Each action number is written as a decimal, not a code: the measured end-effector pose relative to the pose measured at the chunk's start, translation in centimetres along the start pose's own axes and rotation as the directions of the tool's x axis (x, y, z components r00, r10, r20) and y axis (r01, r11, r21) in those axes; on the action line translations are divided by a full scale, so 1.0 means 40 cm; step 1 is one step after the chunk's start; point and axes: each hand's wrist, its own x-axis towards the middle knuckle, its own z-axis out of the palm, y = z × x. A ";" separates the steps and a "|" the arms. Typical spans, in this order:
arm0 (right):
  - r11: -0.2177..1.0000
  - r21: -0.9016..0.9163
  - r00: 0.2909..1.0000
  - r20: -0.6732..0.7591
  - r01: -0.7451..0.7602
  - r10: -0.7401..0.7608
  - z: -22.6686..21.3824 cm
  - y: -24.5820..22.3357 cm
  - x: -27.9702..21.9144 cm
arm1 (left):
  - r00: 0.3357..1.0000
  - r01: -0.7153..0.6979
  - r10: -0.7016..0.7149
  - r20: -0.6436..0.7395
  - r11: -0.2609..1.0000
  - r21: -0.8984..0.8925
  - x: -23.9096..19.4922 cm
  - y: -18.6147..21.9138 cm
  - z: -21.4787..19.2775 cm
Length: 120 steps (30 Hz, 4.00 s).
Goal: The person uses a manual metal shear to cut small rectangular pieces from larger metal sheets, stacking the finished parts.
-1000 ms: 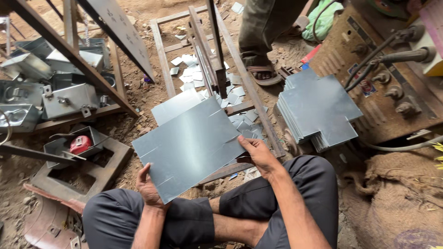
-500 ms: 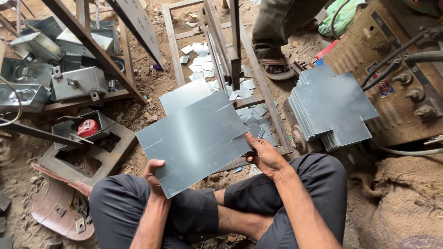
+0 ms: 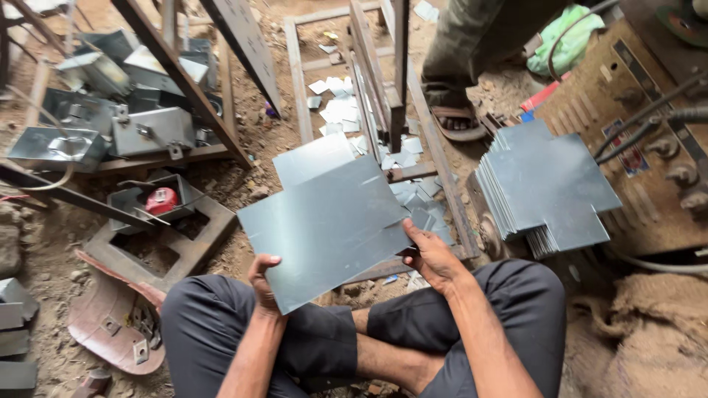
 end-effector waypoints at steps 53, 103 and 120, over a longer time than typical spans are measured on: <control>0.999 -0.007 0.978 -0.204 0.043 -0.044 -0.009 0.040 0.026 | 0.996 -0.049 0.051 -0.079 0.999 0.022 0.013 -0.028 0.009; 0.981 -0.167 0.956 -0.255 0.103 -0.144 -0.023 0.002 -0.004 | 0.998 -0.023 0.018 0.066 0.996 0.084 0.003 -0.029 -0.009; 0.971 -0.162 0.960 -0.187 0.179 -0.208 -0.037 0.005 0.005 | 0.999 -0.022 0.024 -0.027 0.996 0.088 -0.003 -0.022 -0.001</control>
